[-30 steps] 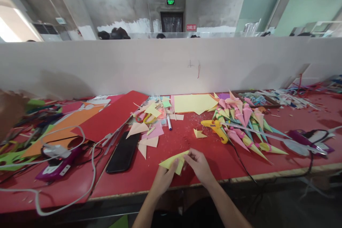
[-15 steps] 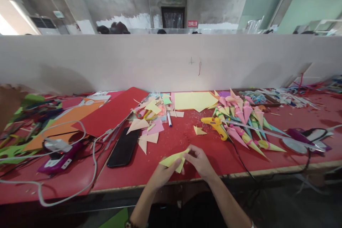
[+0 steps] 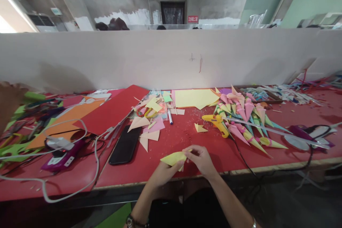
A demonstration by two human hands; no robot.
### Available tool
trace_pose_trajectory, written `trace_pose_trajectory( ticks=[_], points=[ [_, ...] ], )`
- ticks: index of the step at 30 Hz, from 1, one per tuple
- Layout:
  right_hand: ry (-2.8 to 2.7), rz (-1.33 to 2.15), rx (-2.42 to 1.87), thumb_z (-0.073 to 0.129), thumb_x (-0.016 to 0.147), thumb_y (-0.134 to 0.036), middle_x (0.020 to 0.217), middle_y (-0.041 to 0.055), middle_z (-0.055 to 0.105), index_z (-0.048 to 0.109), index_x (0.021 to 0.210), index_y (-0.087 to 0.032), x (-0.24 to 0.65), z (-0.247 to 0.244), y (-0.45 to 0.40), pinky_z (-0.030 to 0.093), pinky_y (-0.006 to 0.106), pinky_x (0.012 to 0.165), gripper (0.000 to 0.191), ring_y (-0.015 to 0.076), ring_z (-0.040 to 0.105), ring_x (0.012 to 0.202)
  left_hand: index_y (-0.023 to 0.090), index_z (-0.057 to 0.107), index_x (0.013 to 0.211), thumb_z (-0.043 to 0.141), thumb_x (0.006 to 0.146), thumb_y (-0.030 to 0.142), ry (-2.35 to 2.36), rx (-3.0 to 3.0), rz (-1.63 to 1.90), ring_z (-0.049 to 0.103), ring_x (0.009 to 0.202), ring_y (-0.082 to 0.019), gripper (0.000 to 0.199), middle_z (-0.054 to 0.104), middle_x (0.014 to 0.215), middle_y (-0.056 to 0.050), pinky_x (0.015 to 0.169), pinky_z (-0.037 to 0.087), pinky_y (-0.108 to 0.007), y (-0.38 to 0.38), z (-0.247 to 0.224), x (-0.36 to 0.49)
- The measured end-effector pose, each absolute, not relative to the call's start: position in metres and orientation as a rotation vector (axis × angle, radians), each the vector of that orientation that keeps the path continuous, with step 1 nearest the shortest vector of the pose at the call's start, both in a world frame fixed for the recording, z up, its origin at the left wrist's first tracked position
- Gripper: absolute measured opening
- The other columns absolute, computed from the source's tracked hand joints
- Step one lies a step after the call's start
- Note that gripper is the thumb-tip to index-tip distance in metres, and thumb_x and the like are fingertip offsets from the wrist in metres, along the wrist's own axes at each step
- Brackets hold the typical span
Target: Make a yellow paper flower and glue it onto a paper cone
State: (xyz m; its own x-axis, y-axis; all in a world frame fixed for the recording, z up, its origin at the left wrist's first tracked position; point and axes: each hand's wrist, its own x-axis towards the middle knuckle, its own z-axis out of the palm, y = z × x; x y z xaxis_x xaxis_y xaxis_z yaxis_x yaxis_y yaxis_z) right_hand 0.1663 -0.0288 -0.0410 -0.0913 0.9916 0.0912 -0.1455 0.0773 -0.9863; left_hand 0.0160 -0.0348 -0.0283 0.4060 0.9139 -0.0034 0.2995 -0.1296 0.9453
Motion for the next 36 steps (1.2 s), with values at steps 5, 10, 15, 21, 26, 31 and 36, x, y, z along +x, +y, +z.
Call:
trace_pose_trajectory(
  ticks=[5, 10, 15, 21, 26, 31, 36],
  points=[
    [-1.173, 1.274, -0.954, 0.059, 0.070, -0.033, 0.048, -0.0036, 0.053, 0.056, 0.059, -0.016, 0.165, -0.044, -0.028, 0.039, 0.021, 0.049, 0.020, 0.0091, 0.050, 0.046, 0.015, 0.051, 0.063, 0.043, 0.077, 0.038, 1.071, 1.717, 0.823, 0.046, 0.060, -0.011, 0.028, 0.053, 0.064, 0.000, 0.060, 0.040, -0.022, -0.035, -0.028, 0.018],
    [-1.129, 1.282, -0.963, 0.055, 0.072, -0.037, 0.048, -0.0041, 0.053, 0.051, 0.059, -0.017, 0.164, -0.045, -0.027, 0.039, 0.022, 0.050, 0.024, 0.0091, 0.050, 0.045, 0.015, 0.047, 0.055, 0.041, 0.078, 0.041, 1.221, 1.672, 0.898, 0.038, 0.048, -0.009, 0.035, 0.042, 0.049, 0.003, 0.047, 0.031, -0.019, -0.035, -0.033, 0.020],
    [-1.127, 1.313, -0.969, 0.052, 0.074, -0.039, 0.050, -0.0028, 0.054, 0.048, 0.061, -0.018, 0.163, -0.045, -0.029, 0.040, 0.023, 0.051, 0.025, 0.0101, 0.051, 0.047, 0.016, 0.045, 0.051, 0.040, 0.076, 0.047, 1.399, 1.557, 1.051, 0.032, 0.038, -0.007, 0.041, 0.034, 0.039, 0.006, 0.042, 0.025, -0.019, -0.036, -0.032, 0.021],
    [-1.278, 1.321, -0.975, 0.050, 0.074, -0.033, 0.052, -0.0053, 0.045, 0.044, 0.060, -0.018, 0.165, -0.044, -0.029, 0.035, 0.020, 0.051, 0.022, 0.0084, 0.043, 0.051, 0.016, 0.040, 0.047, 0.041, 0.075, 0.049, 1.378, 1.605, 0.914, 0.031, 0.037, -0.006, 0.043, 0.033, 0.037, 0.006, 0.039, 0.022, -0.018, -0.033, -0.033, 0.016],
    [-1.477, 1.475, -0.920, 0.053, 0.073, -0.029, 0.061, -0.0047, 0.046, 0.050, 0.068, -0.016, 0.173, -0.037, -0.027, 0.035, 0.019, 0.055, 0.014, 0.0081, 0.043, 0.057, 0.016, 0.038, 0.045, 0.039, 0.077, 0.044, 1.261, 1.776, 0.709, 0.030, 0.039, -0.006, 0.043, 0.032, 0.039, 0.006, 0.041, 0.021, -0.018, -0.030, -0.033, 0.009],
    [-1.622, 1.659, -0.868, 0.052, 0.074, -0.030, 0.071, 0.0001, 0.058, 0.060, 0.078, -0.015, 0.176, -0.031, -0.022, 0.039, 0.023, 0.062, 0.017, 0.0128, 0.051, 0.066, 0.014, 0.040, 0.043, 0.041, 0.078, 0.037, 1.159, 1.955, 0.615, 0.030, 0.043, -0.005, 0.042, 0.031, 0.043, 0.006, 0.044, 0.020, -0.019, -0.029, -0.034, 0.004],
    [-1.686, 1.370, -0.990, 0.049, 0.076, -0.037, 0.055, -0.0031, 0.046, 0.057, 0.063, -0.014, 0.172, -0.035, -0.025, 0.030, 0.019, 0.049, 0.028, 0.0089, 0.039, 0.053, 0.015, 0.041, 0.044, 0.041, 0.078, 0.038, 1.213, 1.895, 0.638, 0.032, 0.041, -0.006, 0.041, 0.033, 0.040, 0.006, 0.044, 0.022, -0.018, -0.031, -0.034, 0.006]
  ],
)
